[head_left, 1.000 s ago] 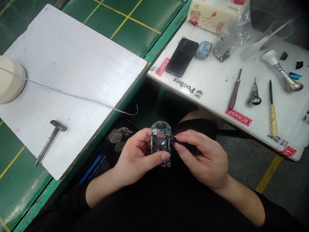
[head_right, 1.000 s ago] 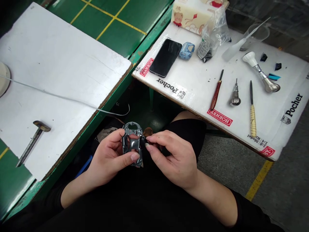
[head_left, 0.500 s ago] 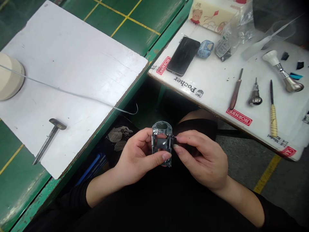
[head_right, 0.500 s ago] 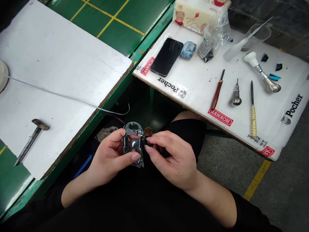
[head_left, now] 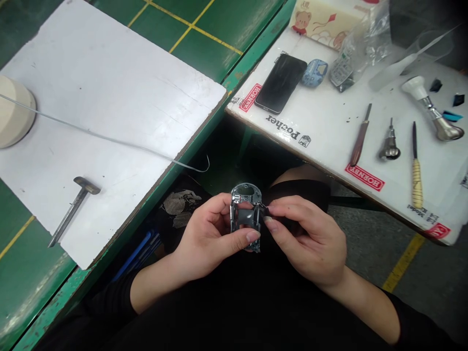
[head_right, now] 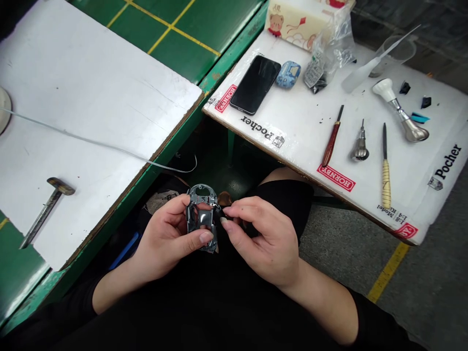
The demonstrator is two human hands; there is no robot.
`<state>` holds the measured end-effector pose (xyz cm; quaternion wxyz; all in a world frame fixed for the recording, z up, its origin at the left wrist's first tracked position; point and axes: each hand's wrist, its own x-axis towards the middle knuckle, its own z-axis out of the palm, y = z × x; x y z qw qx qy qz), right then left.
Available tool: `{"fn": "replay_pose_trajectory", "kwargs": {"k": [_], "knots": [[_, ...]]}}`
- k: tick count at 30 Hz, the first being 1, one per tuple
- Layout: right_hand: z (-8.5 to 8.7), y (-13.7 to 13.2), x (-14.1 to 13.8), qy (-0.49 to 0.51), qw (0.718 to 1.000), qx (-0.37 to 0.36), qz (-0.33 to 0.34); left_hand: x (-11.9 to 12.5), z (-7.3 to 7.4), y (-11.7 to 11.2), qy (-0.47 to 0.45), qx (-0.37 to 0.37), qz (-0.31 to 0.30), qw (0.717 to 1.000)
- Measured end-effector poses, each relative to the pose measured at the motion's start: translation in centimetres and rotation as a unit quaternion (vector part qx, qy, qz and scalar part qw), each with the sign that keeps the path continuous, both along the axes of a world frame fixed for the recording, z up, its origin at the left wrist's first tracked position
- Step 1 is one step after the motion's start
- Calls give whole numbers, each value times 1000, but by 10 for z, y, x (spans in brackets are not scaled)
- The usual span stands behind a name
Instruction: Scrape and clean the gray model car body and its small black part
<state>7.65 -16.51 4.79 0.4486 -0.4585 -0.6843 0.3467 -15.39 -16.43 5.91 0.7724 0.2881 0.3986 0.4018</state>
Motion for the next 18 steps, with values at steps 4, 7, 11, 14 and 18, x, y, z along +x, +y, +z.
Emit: {"fn": "replay_pose_trajectory", "kwargs": {"k": [4, 7, 11, 14, 18], "knots": [[1, 1, 0, 2, 1000, -5, 1, 0, -2, 1, -3, 7, -2, 1000], [1, 1, -1, 2, 1000, -5, -1, -1, -2, 1, 0, 9, -2, 1000], [1, 1, -1, 2, 1000, -6, -2, 0, -1, 1, 6, 6, -2, 1000], [1, 1, -1, -2, 1000, -7, -7, 0, 0, 2, 11, -2, -1, 1000], [0, 1, -1, 0, 1000, -4, -8, 0, 0, 2, 8, -1, -1, 1000]]}}
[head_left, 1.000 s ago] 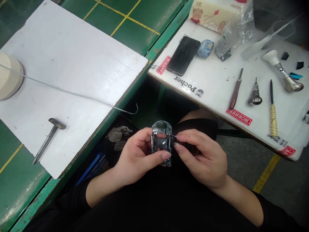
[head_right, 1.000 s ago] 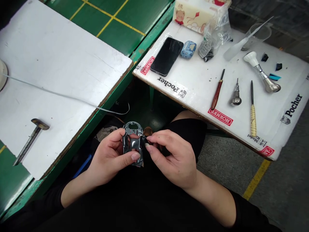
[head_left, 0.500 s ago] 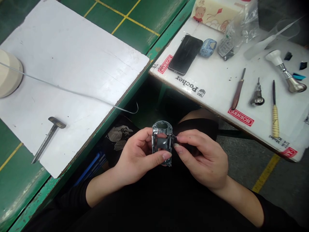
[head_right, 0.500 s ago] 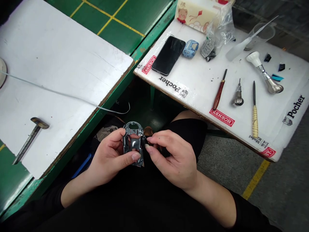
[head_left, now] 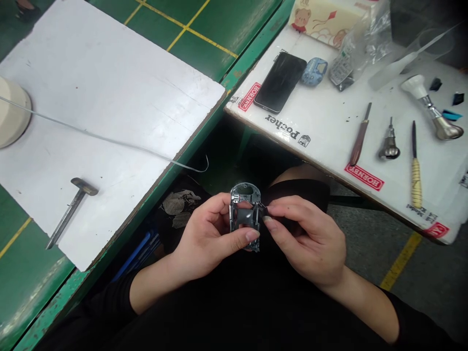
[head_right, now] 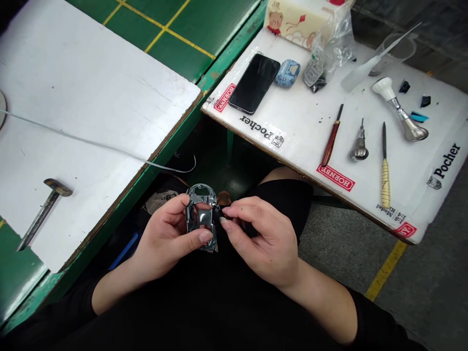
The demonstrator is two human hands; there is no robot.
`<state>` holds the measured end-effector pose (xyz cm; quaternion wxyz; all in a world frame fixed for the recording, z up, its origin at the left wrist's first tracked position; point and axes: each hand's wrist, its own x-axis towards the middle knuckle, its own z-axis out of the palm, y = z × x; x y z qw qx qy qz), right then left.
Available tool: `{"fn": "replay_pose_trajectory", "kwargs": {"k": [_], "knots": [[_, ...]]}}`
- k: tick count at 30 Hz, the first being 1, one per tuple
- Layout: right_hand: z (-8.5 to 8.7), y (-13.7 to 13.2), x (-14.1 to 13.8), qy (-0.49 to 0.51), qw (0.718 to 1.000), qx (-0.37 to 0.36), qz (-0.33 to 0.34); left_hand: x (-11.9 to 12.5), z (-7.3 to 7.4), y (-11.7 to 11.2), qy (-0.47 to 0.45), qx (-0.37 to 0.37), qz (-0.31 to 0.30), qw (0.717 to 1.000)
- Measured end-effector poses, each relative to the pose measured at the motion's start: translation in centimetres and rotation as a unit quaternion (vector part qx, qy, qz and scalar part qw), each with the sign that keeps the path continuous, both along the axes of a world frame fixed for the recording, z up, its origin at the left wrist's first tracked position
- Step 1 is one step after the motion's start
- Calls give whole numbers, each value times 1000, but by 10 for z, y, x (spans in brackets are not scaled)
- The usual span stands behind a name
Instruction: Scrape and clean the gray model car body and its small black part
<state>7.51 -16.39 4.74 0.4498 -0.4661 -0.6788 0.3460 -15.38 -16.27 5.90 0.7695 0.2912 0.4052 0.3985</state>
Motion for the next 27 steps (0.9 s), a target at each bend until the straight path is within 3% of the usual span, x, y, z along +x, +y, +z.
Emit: {"fn": "replay_pose_trajectory", "kwargs": {"k": [27], "knots": [[1, 0, -1, 12, 1000, -15, 5, -2, -3, 0, 14, 8, -3, 1000]]}}
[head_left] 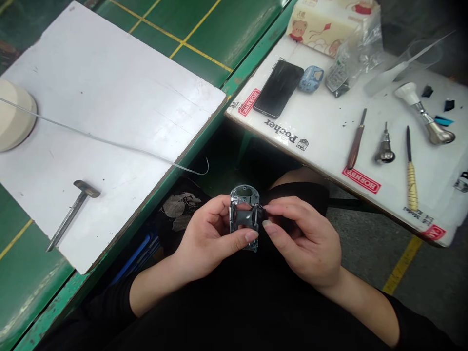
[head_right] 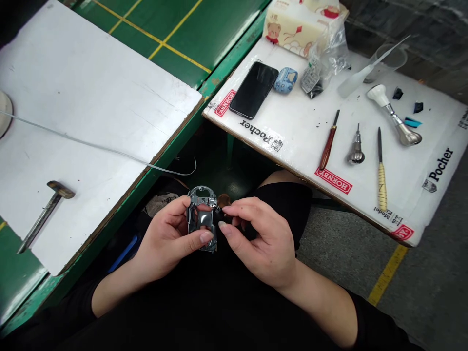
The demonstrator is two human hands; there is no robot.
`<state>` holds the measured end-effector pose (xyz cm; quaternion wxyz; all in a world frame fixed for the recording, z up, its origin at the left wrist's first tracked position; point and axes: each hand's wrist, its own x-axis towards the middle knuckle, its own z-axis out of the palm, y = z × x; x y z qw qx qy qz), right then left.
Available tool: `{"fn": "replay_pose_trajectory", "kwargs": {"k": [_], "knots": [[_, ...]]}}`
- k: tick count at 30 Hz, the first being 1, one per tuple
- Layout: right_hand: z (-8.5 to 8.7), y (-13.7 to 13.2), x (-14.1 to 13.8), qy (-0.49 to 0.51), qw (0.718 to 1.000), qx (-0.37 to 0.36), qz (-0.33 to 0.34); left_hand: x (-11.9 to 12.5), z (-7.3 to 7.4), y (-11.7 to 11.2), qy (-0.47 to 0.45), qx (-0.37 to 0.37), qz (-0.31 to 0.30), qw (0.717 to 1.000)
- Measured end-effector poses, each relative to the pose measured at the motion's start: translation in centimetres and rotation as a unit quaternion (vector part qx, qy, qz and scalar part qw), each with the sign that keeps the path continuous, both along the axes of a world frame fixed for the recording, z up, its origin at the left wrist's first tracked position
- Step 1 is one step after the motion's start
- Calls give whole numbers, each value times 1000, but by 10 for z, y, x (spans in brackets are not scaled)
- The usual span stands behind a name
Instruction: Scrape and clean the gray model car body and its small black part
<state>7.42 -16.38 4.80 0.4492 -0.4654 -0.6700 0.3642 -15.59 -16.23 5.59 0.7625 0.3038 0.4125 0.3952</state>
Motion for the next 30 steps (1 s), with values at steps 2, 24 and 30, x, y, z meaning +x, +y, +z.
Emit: {"fn": "replay_pose_trajectory", "kwargs": {"k": [2, 24, 30], "knots": [[-1, 0, 0, -4, 1000, 0, 2, 0, 0, 0, -6, 0, -4, 1000], [-7, 1, 8, -13, 1000, -8, -27, 6, -1, 3, -12, -8, -34, 999], [-10, 0, 11, -10, 999, -9, -36, 9, 2, 3, -10, -12, -39, 999]]}}
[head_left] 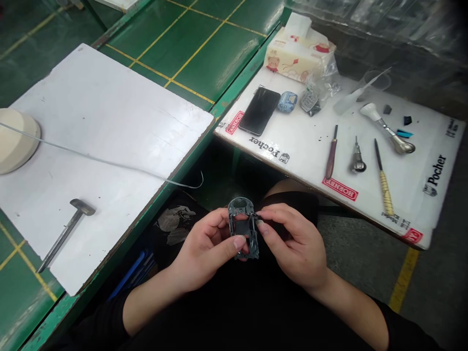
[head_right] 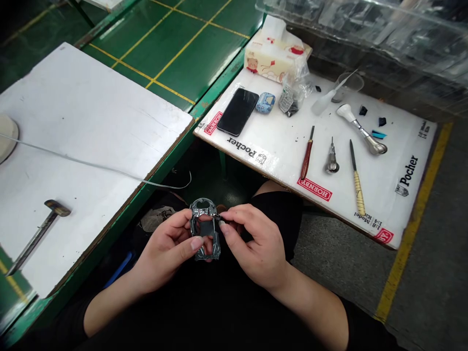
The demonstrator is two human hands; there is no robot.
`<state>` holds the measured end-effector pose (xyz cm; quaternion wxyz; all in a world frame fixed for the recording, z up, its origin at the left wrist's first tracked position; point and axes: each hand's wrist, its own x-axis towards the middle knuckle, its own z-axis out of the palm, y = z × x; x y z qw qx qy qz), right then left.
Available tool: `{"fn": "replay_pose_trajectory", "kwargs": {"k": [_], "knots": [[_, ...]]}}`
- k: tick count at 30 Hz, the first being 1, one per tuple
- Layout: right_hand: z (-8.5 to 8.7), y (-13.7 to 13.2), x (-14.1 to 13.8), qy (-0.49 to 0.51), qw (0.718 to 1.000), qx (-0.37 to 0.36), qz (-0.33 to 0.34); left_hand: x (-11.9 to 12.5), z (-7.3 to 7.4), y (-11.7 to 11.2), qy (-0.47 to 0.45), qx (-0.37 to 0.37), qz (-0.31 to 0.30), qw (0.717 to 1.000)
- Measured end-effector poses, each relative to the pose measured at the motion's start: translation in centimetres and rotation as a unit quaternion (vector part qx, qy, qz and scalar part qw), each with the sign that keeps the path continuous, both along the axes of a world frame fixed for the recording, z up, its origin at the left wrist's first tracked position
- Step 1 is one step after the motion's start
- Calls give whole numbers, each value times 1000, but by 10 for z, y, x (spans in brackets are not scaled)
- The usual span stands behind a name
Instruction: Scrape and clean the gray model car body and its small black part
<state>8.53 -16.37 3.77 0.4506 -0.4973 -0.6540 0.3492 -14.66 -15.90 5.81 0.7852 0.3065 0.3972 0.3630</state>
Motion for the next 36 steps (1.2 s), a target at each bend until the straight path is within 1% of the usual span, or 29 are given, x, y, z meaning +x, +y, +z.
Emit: {"fn": "replay_pose_trajectory", "kwargs": {"k": [7, 9, 11, 14, 17, 19, 21, 23, 25, 27, 29, 30, 32, 34, 36], "knots": [[-3, -1, 3, 9, 1000, -5, -7, 3, -6, -1, -12, -42, -10, 999], [-2, -1, 8, 10, 1000, 0, -24, 6, -7, 1, -2, -47, 4, 999], [-2, 2, 18, 3, 998, 5, -61, 10, -6, 6, 18, -65, 28, 997], [-2, 13, 49, -39, 986, 4, -164, 16, -7, 18, 60, -98, 55, 992], [-2, 26, 97, -84, 956, 8, -282, 21, -11, 32, 75, -95, 87, 989], [-3, 31, 128, -101, 934, 7, -342, 26, -13, 39, 77, -97, 107, 987], [-6, 34, 153, -112, 917, -4, -382, 30, -13, 43, 82, -99, 120, 984], [-10, 36, 169, -121, 910, -21, -397, 34, -14, 44, 88, -95, 121, 984], [-14, 38, 178, -126, 908, -35, -397, 35, -15, 45, 94, -88, 112, 985], [-15, 40, 177, -125, 911, -43, -391, 35, -17, 46, 99, -78, 101, 987], [-13, 41, 167, -113, 919, -50, -375, 36, -18, 48, 102, -65, 83, 989], [-12, 40, 158, -101, 928, -55, -355, 38, -17, 49, 102, -58, 72, 990], [-9, 35, 134, -67, 953, -73, -287, 44, -13, 49, 98, -52, 47, 993], [-7, 26, 105, -19, 976, -95, -197, 53, -6, 48, 78, -59, 28, 995], [-6, 17, 78, 49, 985, -115, -122, 63, 1, 47, 49, -70, 26, 996]]}}
